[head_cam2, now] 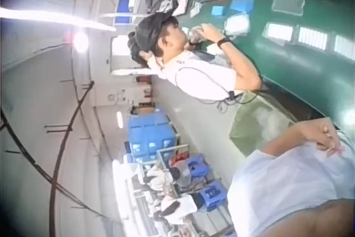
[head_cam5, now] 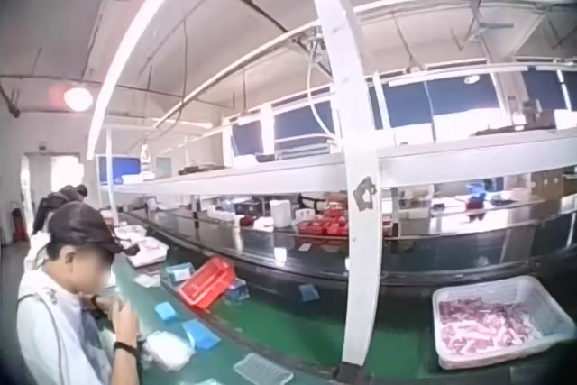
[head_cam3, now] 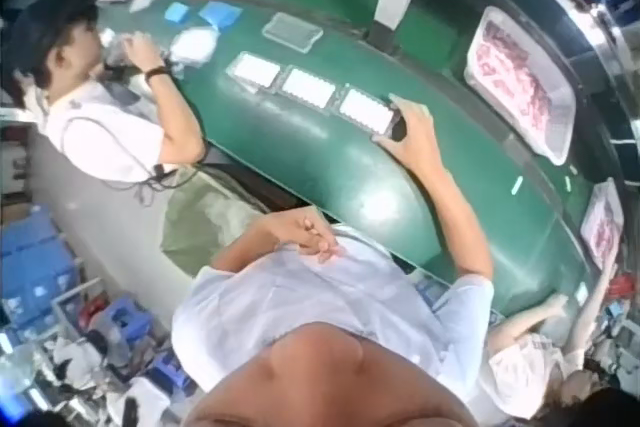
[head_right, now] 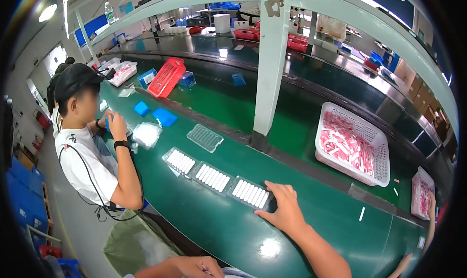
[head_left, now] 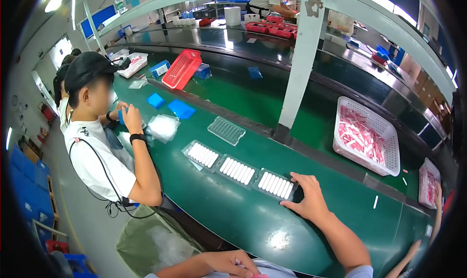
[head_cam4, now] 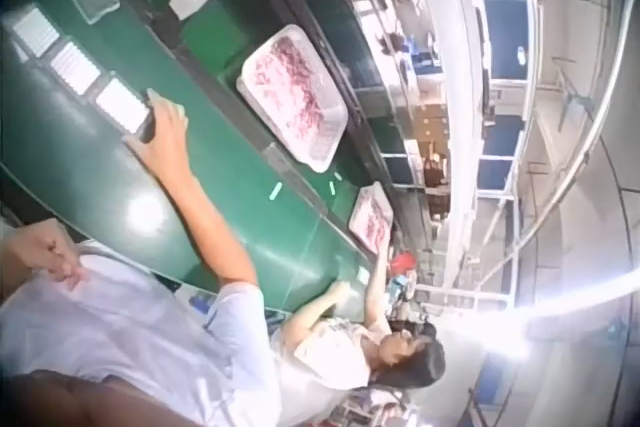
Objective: The person assembles small white plastic components into clear plastic trays by hand.
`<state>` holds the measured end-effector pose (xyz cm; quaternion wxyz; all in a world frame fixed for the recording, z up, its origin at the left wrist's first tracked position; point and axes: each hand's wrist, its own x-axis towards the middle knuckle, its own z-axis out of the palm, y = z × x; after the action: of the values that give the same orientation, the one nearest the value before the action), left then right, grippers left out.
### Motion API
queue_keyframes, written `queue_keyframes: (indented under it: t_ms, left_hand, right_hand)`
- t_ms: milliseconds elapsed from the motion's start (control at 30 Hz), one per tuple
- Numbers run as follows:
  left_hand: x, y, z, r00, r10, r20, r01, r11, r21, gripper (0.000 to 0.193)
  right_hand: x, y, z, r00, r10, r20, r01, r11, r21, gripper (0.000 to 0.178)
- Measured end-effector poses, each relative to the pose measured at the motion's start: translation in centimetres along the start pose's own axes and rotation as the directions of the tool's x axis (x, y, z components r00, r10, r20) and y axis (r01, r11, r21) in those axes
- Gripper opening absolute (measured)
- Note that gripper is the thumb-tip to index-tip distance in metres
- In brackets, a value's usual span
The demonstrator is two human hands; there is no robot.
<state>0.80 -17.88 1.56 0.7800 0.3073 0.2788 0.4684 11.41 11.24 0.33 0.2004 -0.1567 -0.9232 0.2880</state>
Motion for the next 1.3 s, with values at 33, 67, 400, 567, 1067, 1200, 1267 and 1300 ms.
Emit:
queue_keyframes:
  t_ms: [33, 67, 400, 567, 1067, 1200, 1267, 1300]
  left_hand:
    - [-0.2, -0.3, -0.1, 1.0, -0.003, -0.004, 0.003, 1.0, -0.001, 0.028]
    - [-0.4, -0.8, -0.2, 1.0, -0.003, -0.019, 0.003, 1.0, 0.005, 0.028]
    - [-0.9, 4.0, 6.0, 1.0, -0.005, 0.01, 0.003, 0.99, 0.144, 0.028]
    - [-1.7, -1.9, -0.7, 0.997, 0.03, -0.075, -0.026, 0.998, 0.049, 0.03]
    - [-3.7, -2.4, 0.4, 0.795, 0.18, -0.579, -0.218, 0.976, 0.003, 0.031]
    - [-1.6, -1.1, -0.4, 0.758, 0.17, -0.63, -0.171, 0.984, 0.059, 0.029]
    - [-0.5, -0.2, -1.0, 0.803, 0.173, -0.571, -0.145, 0.985, 0.094, 0.032]
    - [0.3, -0.2, -1.2, 0.809, 0.17, -0.563, -0.145, 0.985, 0.09, 0.032]
  right_hand:
    - [0.7, -0.3, 0.5, 1.0, 0.001, 0.0, -0.001, 1.0, 0.005, 0.085]
    - [1.4, -0.8, 1.2, 1.0, -0.017, -0.001, 0.017, 1.0, 0.0, 0.085]
    - [5.9, -3.6, 5.6, 0.998, -0.067, 0.002, 0.067, 0.997, -0.042, 0.082]
    - [10.7, -4.9, 5.9, 0.967, -0.217, -0.131, 0.212, 0.976, -0.045, 0.07]
    - [16.3, -4.2, 5.6, 0.981, -0.185, -0.057, 0.149, 0.91, -0.387, 0.067]
    - [4.5, -0.2, -4.6, 0.984, -0.137, -0.113, 0.09, 0.934, -0.346, 0.073]
    - [-2.0, 2.1, -8.2, 0.987, -0.006, -0.159, -0.051, 0.934, -0.353, 0.075]
    - [-4.9, 2.7, -9.1, 0.985, 0.075, -0.157, -0.119, 0.95, -0.29, 0.074]
